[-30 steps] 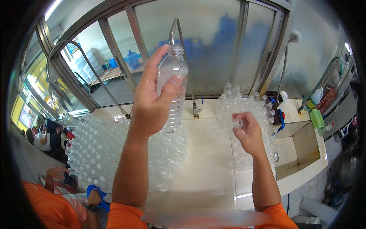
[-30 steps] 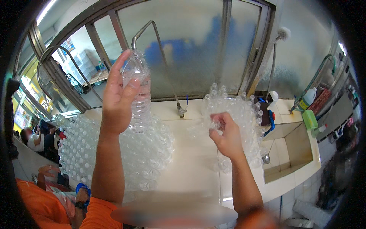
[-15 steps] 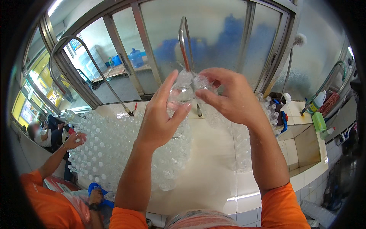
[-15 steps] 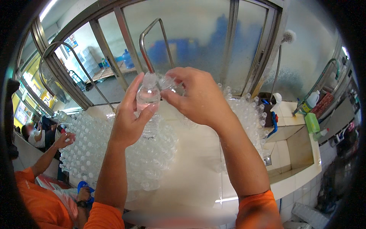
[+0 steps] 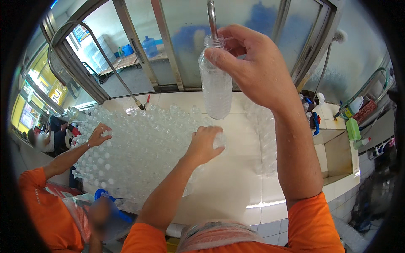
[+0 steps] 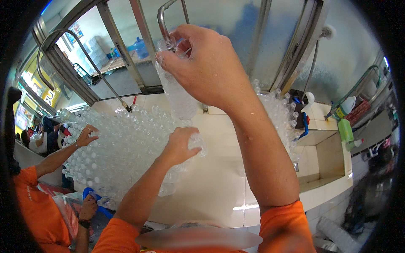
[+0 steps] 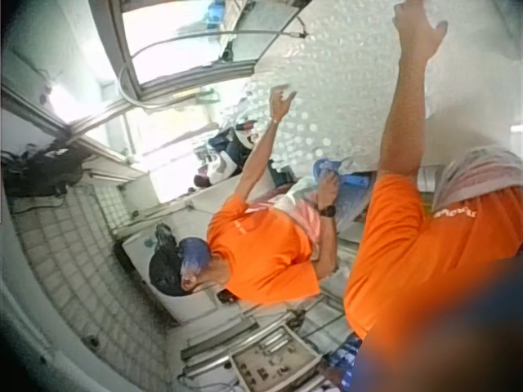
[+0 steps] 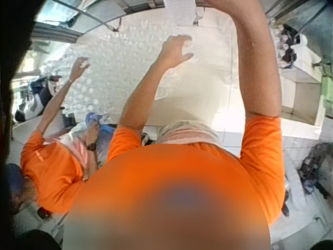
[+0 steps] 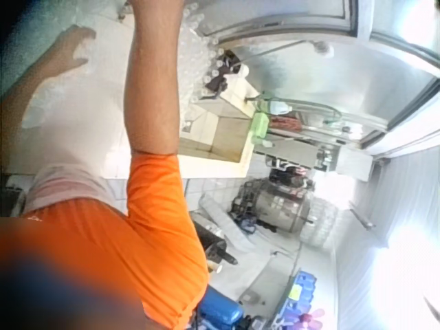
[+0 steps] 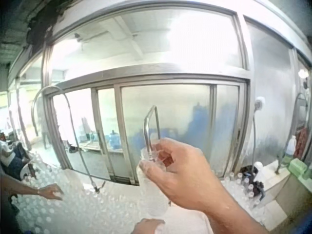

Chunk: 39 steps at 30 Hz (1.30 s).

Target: The person fills multiple clear plastic bottles with water from a wall-mounted tap, then places them on a tiled counter. The person repeats this process for many bottles, arranging them in rows.

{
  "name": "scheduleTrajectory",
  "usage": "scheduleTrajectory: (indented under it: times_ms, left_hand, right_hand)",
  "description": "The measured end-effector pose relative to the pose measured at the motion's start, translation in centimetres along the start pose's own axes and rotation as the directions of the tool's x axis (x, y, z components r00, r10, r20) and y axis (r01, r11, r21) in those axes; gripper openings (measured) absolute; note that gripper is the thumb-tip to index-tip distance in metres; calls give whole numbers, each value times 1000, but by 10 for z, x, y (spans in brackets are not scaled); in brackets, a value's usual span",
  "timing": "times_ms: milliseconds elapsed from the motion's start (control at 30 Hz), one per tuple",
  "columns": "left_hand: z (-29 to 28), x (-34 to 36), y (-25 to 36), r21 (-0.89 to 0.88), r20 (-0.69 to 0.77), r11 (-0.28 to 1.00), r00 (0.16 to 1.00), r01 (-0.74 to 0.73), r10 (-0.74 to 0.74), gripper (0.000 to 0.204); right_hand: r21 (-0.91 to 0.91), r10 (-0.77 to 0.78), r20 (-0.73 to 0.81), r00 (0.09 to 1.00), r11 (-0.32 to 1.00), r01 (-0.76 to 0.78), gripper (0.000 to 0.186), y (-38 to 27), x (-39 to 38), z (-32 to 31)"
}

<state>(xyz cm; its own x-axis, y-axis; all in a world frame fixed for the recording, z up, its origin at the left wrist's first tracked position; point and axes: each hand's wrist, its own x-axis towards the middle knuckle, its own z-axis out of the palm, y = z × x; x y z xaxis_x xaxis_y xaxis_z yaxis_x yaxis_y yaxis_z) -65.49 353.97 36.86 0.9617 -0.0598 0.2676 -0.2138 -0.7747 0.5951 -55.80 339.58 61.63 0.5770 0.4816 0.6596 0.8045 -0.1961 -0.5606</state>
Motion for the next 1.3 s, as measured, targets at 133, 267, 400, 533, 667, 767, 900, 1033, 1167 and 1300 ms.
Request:
scheduleTrajectory:
  times_ms: [133,267,400,533,667,767,900,1033,1167,1300]
  left_hand:
    - [21,0,-1,457,270,889,953,-2,-137,57]
    - [29,-1,-6,579,317,814,932,-46,-173,55]
    - [4,10,-16,163,64,986,997,19,-30,49]
    - [-70,46,-9,-843,-288,529,912,-96,-293,76]
    - [-123,67,52,-649,-490,662,872,-374,13,102]
    - [-151,76,85,-516,-380,818,924,-255,49,110]
    - [-172,77,92,-456,-337,851,935,-262,107,104]
    - [-165,86,86,-364,-450,877,884,-312,128,109]
    - [-165,82,96,-360,-422,884,897,-298,131,97]
    - [-164,76,111,-353,-441,885,888,-304,129,82]
  right_hand:
    - [8,-33,-11,999,999,33,50,2,0,-2]
    - [10,-62,-6,998,998,62,47,8,3,-3]
    - [33,-87,-67,994,995,89,46,14,3,-1]
    - [123,-64,-239,969,988,96,42,11,1,17]
    - [353,3,-362,932,926,134,38,31,-14,38]
    - [497,257,-341,904,866,-59,37,98,-41,34]
    - [-455,508,-243,826,693,-560,43,226,-75,28]
    - [-830,508,-36,861,465,-309,47,280,-143,52]
    - [-874,517,53,854,437,-210,48,284,-158,53]
    - [-690,492,-28,870,621,-373,38,250,-141,41]
